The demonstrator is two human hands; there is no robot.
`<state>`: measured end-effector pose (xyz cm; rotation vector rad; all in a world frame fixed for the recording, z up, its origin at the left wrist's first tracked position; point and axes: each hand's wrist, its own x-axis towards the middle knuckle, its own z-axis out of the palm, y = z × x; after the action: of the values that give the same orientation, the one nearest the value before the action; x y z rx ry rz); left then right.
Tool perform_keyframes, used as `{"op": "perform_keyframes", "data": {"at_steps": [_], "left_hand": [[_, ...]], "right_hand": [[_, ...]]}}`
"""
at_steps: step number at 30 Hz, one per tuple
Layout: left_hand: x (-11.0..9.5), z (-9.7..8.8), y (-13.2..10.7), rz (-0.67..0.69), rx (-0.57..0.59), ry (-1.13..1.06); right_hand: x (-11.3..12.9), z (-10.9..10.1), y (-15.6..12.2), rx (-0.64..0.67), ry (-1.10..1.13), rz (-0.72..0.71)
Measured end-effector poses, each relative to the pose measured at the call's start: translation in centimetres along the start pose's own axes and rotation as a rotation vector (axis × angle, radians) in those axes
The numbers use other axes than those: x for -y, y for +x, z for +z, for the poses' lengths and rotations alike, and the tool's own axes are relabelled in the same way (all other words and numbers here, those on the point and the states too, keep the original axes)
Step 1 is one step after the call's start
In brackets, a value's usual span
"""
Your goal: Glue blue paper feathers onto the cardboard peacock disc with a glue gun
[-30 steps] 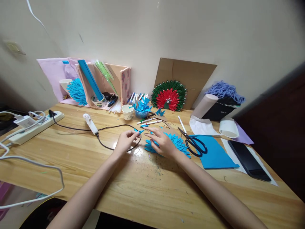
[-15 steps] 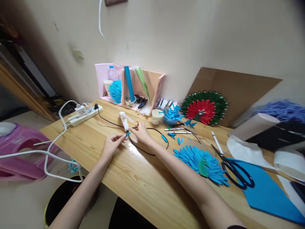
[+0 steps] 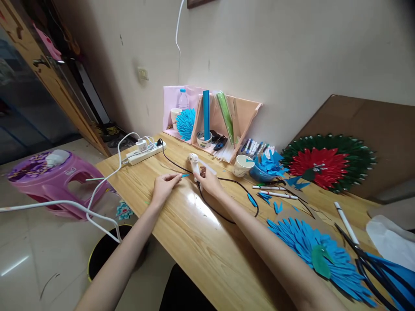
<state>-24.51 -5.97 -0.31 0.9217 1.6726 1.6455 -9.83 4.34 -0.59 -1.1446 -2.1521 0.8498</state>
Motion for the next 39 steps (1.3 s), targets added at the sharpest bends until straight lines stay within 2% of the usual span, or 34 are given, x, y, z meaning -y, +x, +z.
{"op": "perform_keyframes", "data": {"at_steps": [5, 9, 13, 17, 21, 26, 32, 39], "left_hand": [[0.6, -0.1, 0.2, 0.063, -0.065, -0.006], [0.8, -0.5, 0.1, 0.031, -0.128, -0.063], [0.7, -0.8, -0.1, 0.029, -0.167, -0.063], [0.9, -1.0, -0.2, 0.018, -0.193, -0.095], [1.2, -1.3, -0.2, -0.006, -0.2, -0.12], [1.4, -1.6, -0.2, -0.006, -0.227, -0.095], [1.1, -1.5, -0.3, 0.028, -0.206, -0.052], [0.8, -1.4, -0.5, 0.014, -0.184, -0.062]], "right_hand": [[1.3, 1.0, 1.1, 0.012, -0.074, -0.026], [1.5, 1.2, 1.1, -0.05, -0.051, -0.024], [1.6, 0.5, -2.0, -0.112, 0.134, -0.096], [2.1, 0.0, -6.4, 0.012, 0.259, -0.115], [2.3, -0.2, -8.5, 0.091, 0.265, -0.179], [1.7, -0.3, -8.5, 0.075, 0.241, -0.115], [1.3, 0.0, -8.5, 0.126, 0.203, -0.115], [1.6, -0.2, -8.4, 0.119, 0.182, -0.114]]}}
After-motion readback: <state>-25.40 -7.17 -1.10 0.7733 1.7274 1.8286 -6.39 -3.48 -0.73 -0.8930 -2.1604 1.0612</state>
